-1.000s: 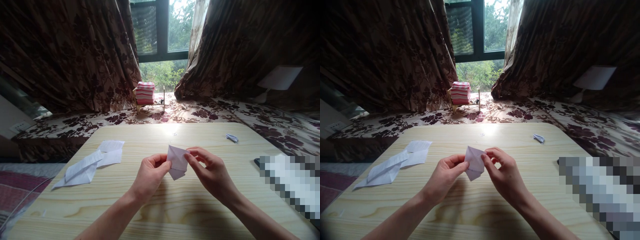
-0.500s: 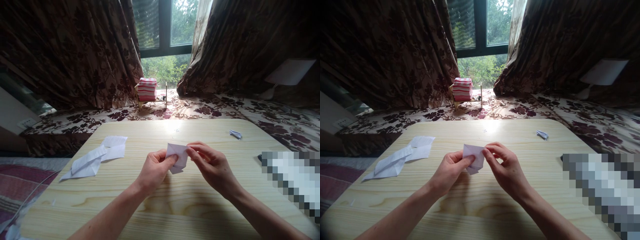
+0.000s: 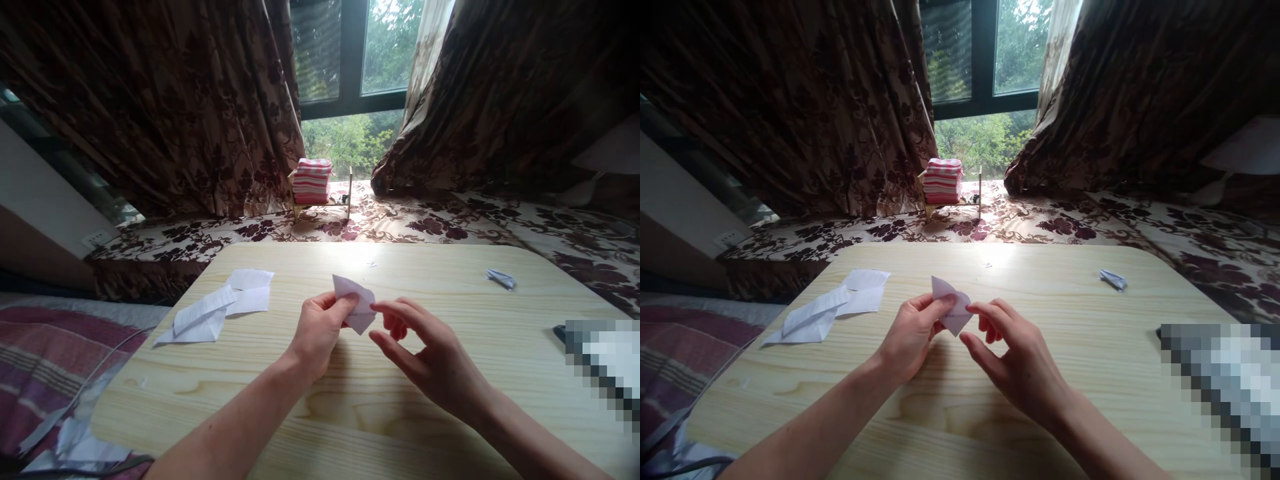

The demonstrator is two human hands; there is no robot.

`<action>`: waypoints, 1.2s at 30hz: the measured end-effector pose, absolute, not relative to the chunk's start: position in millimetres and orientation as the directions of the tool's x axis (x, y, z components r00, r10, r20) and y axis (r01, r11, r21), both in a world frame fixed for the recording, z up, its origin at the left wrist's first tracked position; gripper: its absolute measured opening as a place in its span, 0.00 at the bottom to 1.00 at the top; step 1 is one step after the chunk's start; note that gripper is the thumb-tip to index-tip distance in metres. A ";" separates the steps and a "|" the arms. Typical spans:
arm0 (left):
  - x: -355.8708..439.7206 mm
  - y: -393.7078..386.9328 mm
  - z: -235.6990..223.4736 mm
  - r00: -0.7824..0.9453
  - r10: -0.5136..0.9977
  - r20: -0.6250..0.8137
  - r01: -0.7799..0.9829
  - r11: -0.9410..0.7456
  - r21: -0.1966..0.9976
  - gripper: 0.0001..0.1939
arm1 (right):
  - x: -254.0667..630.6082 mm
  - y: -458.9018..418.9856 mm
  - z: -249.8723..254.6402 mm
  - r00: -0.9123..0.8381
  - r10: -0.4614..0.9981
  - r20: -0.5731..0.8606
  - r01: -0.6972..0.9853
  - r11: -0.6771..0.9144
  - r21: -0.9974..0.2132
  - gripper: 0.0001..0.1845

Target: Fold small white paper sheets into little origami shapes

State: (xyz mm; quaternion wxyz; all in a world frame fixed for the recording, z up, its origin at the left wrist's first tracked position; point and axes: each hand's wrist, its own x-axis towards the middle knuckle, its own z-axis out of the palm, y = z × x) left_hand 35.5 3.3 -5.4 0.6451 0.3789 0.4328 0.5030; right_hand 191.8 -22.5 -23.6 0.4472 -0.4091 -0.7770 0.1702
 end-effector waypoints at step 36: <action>47.6 13.1 -0.7 0.179 0.951 -0.253 -0.347 0.302 0.888 0.12 | 189.8 -19.7 -26.5 -0.363 0.636 0.681 0.590 0.723 -0.361 0.13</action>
